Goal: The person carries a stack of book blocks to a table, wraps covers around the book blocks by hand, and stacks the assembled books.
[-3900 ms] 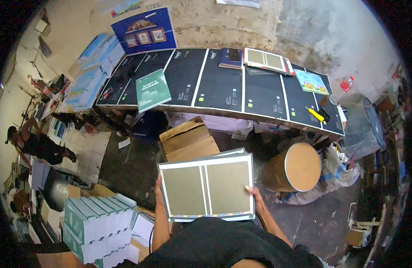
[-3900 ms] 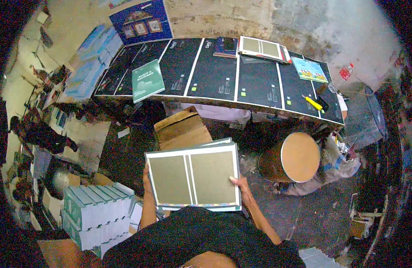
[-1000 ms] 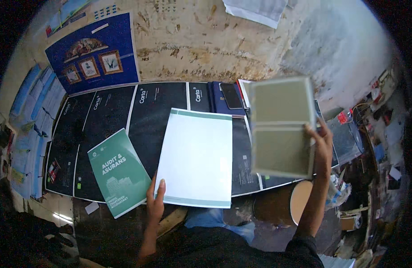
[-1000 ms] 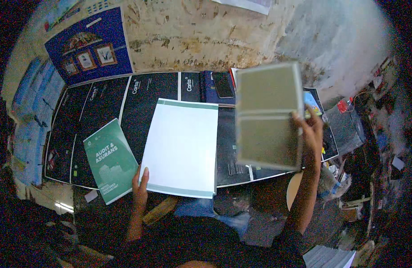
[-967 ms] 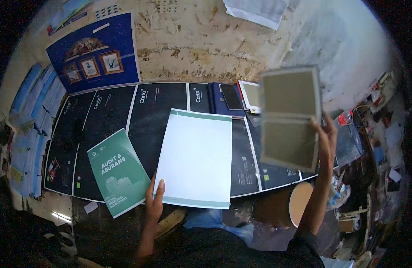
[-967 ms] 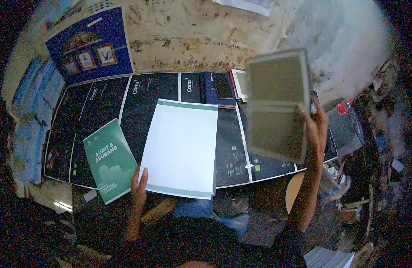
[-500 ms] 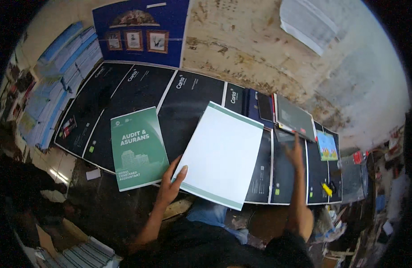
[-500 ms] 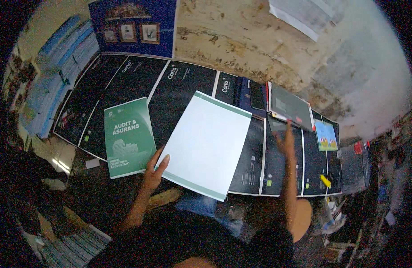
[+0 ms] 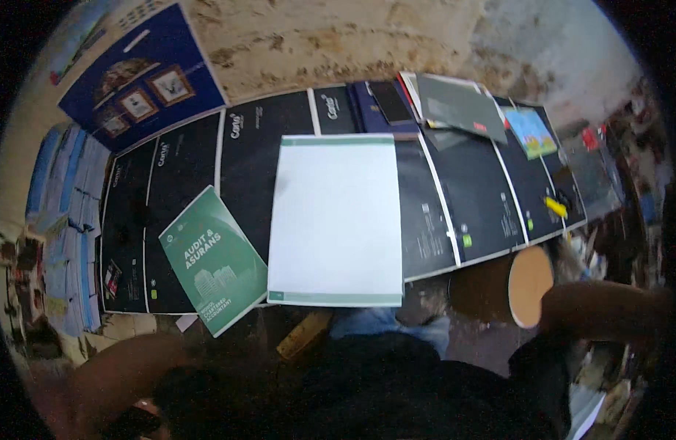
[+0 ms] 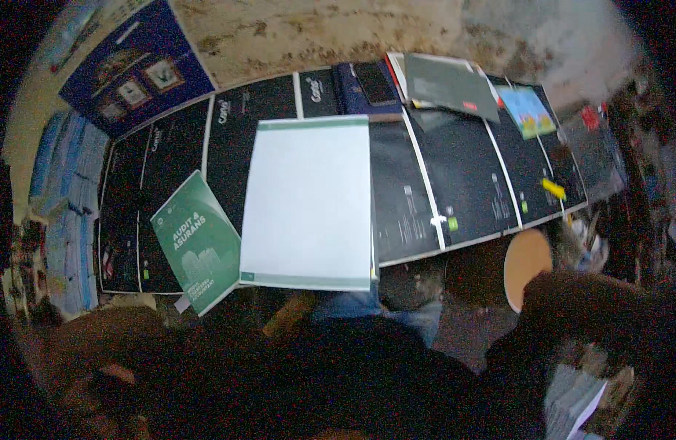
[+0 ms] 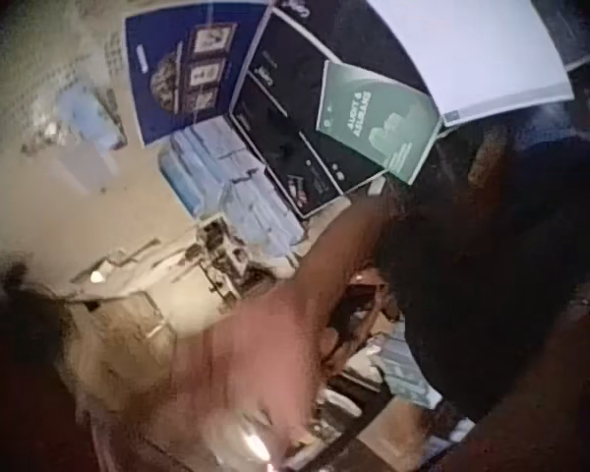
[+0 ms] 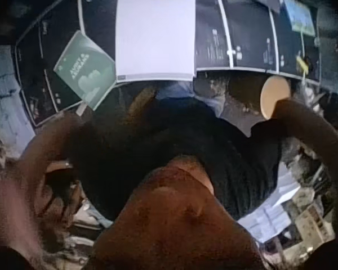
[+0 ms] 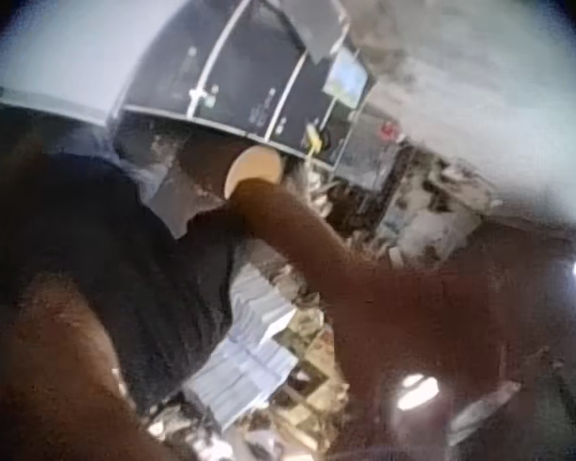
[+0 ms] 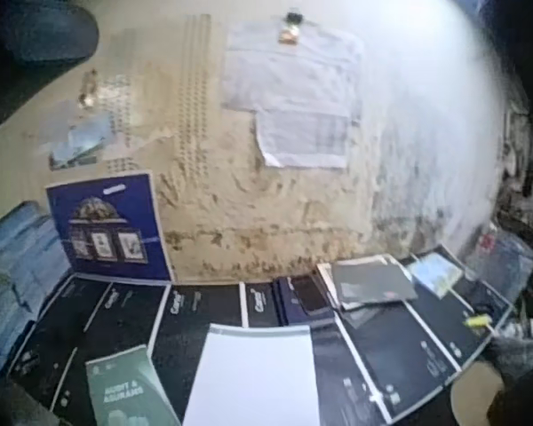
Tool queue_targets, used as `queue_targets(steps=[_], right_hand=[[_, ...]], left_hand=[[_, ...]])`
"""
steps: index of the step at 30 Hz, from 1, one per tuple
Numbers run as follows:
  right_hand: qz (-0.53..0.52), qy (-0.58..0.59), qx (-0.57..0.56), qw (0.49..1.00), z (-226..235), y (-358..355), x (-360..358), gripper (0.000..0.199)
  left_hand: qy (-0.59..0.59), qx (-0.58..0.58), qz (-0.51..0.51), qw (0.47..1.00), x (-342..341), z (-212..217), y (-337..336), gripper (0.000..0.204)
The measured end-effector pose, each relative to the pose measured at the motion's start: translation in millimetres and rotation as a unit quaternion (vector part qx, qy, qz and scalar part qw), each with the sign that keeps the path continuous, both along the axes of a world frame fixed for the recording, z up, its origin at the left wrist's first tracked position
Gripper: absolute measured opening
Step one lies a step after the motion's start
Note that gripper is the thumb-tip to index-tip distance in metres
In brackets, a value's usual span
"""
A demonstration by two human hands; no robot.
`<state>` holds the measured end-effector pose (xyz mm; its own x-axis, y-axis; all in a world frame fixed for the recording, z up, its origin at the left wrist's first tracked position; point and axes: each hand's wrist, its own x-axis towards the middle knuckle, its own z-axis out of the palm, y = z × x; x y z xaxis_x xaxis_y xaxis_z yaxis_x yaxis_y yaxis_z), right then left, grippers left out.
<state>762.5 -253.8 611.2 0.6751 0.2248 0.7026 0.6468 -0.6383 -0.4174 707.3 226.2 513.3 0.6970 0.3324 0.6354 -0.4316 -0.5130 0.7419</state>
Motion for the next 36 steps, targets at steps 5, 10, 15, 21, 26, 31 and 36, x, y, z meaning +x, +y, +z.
queue_targets(steps=[5, 10, 15, 21, 26, 31, 36], right_hand=[[0.029, 0.027, -0.056, 0.998, -3.8, 10.4, -22.5, 0.056], [0.023, 0.053, -0.062, 0.996, -17.1, 17.4, -48.9, 0.062], [0.029, 0.025, 0.001, 0.999, -28.7, 10.8, -56.2, 0.069], [0.026, 0.143, 0.099, 0.984, -93.6, 5.4, -56.8, 0.079], [0.057, 0.348, -0.081, 0.932, -220.2, 45.9, -52.2, 0.089], [0.076, 0.225, -0.152, 0.959, -293.4, 62.7, -61.3, 0.075], [0.157, 0.161, -0.15, 0.963, -299.5, 56.8, -49.9, 0.063]], left_hand=[[0.03, 0.017, 0.003, 0.999, 10.0, -14.4, -2.1, 0.05], [0.084, 0.019, 0.002, 0.996, -5.8, -33.6, -18.9, 0.051], [0.049, 0.007, 0.009, 0.999, -4.2, -24.2, -8.6, 0.052], [0.078, -0.13, -0.025, 0.988, 11.3, -39.8, -6.2, 0.056], [0.51, -0.197, -0.056, 0.835, -19.0, -169.5, -34.5, 0.075], [0.544, -0.072, -0.112, 0.828, -22.5, -179.4, -66.9, 0.086], [0.542, 0.011, -0.012, 0.84, -13.3, -166.1, -104.0, 0.092]])
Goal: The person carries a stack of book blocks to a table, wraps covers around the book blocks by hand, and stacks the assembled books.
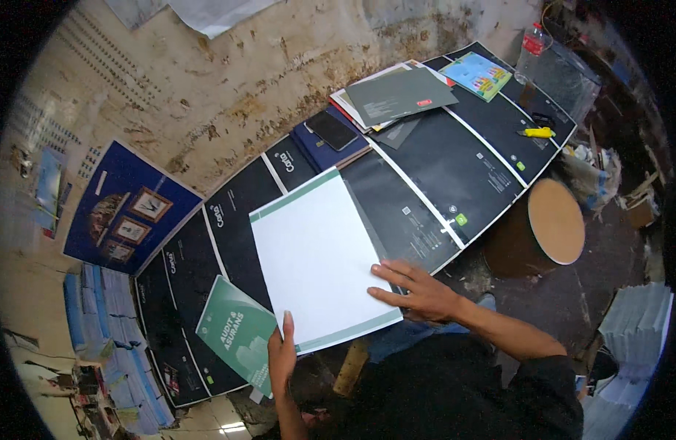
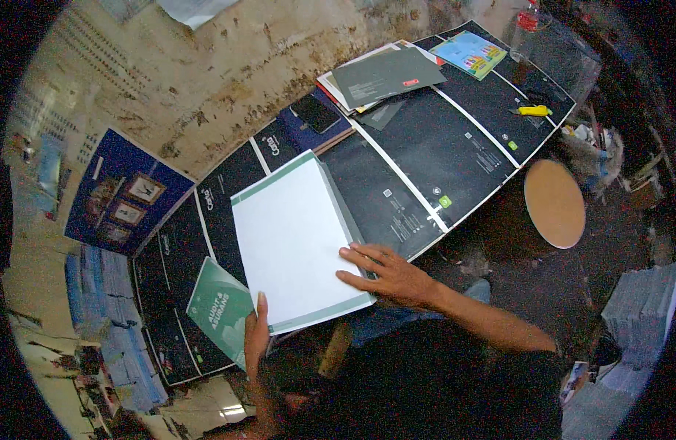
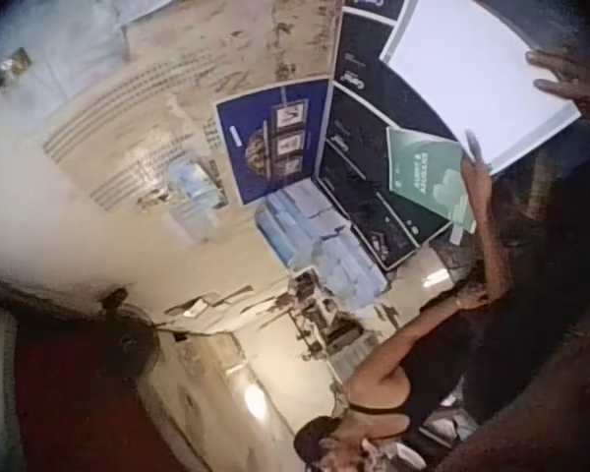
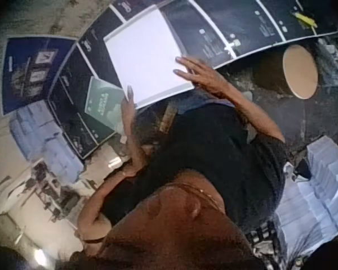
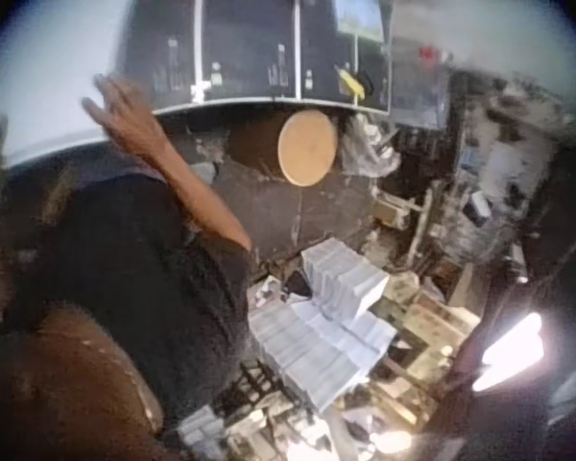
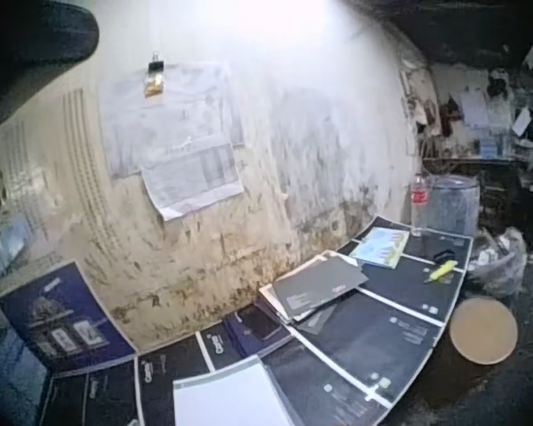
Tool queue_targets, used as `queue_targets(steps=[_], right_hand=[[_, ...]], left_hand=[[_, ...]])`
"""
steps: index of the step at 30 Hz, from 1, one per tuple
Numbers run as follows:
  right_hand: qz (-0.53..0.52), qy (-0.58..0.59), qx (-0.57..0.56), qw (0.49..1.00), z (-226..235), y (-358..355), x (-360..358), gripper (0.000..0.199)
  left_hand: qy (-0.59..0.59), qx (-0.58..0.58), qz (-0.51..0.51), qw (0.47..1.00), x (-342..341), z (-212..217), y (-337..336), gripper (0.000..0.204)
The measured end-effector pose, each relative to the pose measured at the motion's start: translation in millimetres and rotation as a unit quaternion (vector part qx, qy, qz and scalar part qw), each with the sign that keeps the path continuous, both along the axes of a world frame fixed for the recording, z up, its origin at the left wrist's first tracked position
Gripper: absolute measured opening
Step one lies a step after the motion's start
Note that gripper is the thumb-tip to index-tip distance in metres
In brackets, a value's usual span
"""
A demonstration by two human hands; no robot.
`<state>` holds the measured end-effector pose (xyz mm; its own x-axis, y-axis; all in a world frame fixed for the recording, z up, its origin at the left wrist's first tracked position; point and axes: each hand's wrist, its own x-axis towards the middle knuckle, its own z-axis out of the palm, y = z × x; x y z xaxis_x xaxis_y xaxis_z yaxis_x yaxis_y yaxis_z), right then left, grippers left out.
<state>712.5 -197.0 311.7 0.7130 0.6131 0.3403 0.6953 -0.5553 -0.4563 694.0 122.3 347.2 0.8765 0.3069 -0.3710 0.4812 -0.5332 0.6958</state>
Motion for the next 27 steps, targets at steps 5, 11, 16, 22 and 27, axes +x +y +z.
queue_targets(steps=[5, 11, 16, 22, 27], right_hand=[[0.04, 0.015, 0.062, 0.997, -12.8, -2.2, -10.8, 0.052], [0.04, -0.001, 0.06, 0.997, -26.7, 3.9, -42.0, 0.051], [0.034, -0.009, -0.007, 0.999, -31.6, 1.9, -66.7, 0.056], [-0.116, 0.042, -0.033, 0.992, -32.3, -8.6, -38.7, 0.061], [0.051, -0.225, -0.006, 0.973, -14.0, 4.6, -12.2, 0.045]], left_hand=[[-0.013, -0.009, -0.01, 1.0, -5.5, 9.2, -6.0, 0.093], [0.03, 0.003, -0.006, 1.0, -38.4, -8.0, 15.8, 0.085], [0.06, -0.148, -0.013, 0.987, -69.8, -37.4, 75.3, 0.066], [-0.387, 0.056, -0.003, 0.92, -67.2, -108.7, 61.4, 0.074], [-0.531, 0.346, -0.174, 0.754, -48.3, -57.3, 54.5, 0.047]])
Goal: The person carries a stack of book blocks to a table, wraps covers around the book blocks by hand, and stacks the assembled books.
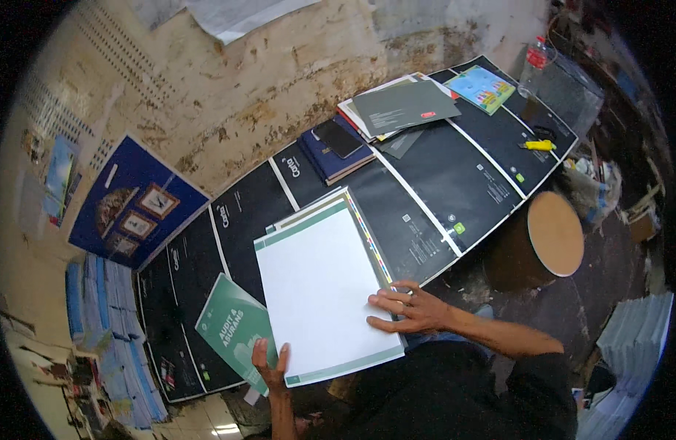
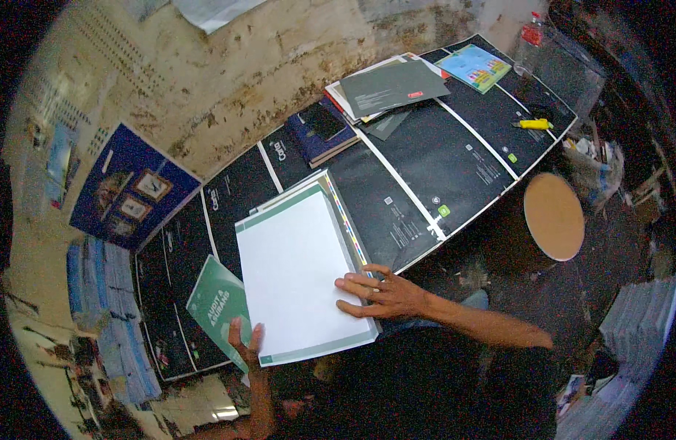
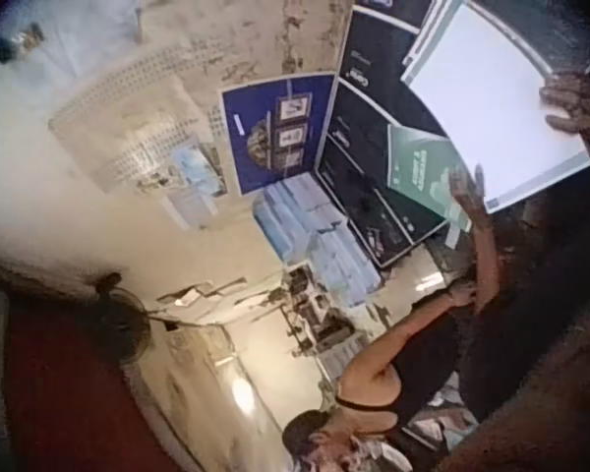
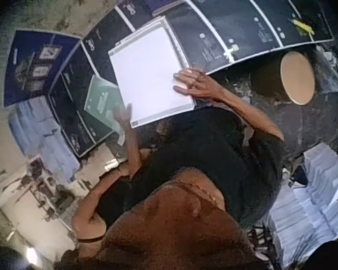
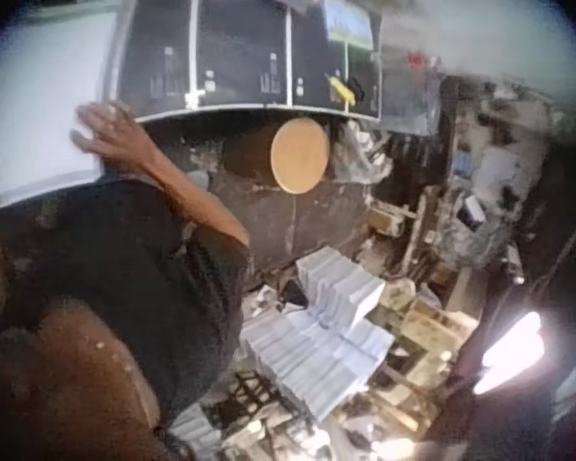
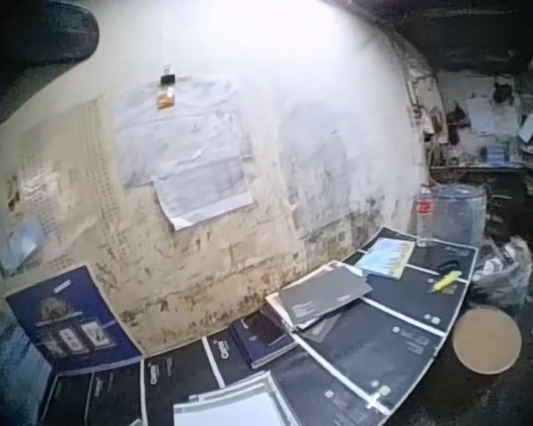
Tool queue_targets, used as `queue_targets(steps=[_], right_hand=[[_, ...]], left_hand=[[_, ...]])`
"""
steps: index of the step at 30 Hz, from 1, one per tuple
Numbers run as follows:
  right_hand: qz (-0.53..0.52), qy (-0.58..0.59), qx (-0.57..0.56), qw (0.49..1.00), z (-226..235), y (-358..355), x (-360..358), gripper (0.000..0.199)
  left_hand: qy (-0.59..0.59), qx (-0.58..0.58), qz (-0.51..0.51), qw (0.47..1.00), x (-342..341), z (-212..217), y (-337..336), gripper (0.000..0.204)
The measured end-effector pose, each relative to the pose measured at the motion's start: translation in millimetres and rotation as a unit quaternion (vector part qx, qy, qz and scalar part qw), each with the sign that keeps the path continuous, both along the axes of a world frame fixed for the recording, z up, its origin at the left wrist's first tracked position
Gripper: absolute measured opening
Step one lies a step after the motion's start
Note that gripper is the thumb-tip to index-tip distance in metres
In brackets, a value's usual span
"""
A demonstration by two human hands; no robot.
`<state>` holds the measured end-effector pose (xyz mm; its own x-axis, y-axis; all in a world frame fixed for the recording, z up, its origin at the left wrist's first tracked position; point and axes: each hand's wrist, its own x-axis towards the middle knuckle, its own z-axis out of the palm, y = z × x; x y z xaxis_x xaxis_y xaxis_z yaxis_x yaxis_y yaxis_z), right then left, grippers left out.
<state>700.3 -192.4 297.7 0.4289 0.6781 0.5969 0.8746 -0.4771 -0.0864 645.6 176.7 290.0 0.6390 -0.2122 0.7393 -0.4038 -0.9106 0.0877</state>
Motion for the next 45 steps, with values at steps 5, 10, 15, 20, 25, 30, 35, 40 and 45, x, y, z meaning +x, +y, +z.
queue_targets(steps=[5, 10, 15, 20, 25, 30, 35, 40, 45], right_hand=[[0.033, -0.003, 0.01, 0.999, 61.2, -2.6, 12.9, 0.041], [0.18, 0.133, 0.242, 0.944, 148.9, 2.0, 36.2, 0.072], [0.024, 0.339, 0.402, 0.85, 175.3, 51.4, 75.8, 0.073], [-0.158, 0.554, 0.317, 0.753, 135.6, 47.6, 148.5, 0.066], [-0.27, 0.286, 0.211, 0.895, 93.9, 75.6, 153.9, 0.086], [-0.047, 0.233, -0.115, 0.964, 129.2, 68.4, 53.6, 0.119], [-0.057, 0.278, -0.084, 0.955, 96.7, 58.6, 45.8, 0.125], [-0.084, 0.288, -0.093, 0.949, 87.8, 43.4, 45.5, 0.117], [-0.065, 0.289, -0.061, 0.953, 86.5, 37.7, 38.9, 0.108]], left_hand=[[0.051, 0.119, -0.18, 0.975, 23.4, 80.6, 18.9, 0.015], [0.139, -0.07, 0.0, 0.988, 43.5, 103.4, 51.2, 0.028], [0.22, -0.599, -0.096, 0.764, 102.4, 118.9, 31.5, 0.049], [0.366, -0.612, -0.059, 0.699, 185.0, 124.1, -47.6, 0.047], [0.461, -0.594, 0.046, 0.658, 231.6, 26.5, -2.0, 0.061], [0.51, -0.458, 0.102, 0.721, 233.6, 0.3, 21.6, 0.088], [0.491, -0.578, 0.035, 0.651, 215.3, 2.5, 21.1, 0.077], [0.457, -0.681, -0.113, 0.561, 124.4, 3.7, 9.7, 0.054], [0.461, -0.653, -0.08, 0.596, 51.5, 25.4, -4.3, 0.086]])
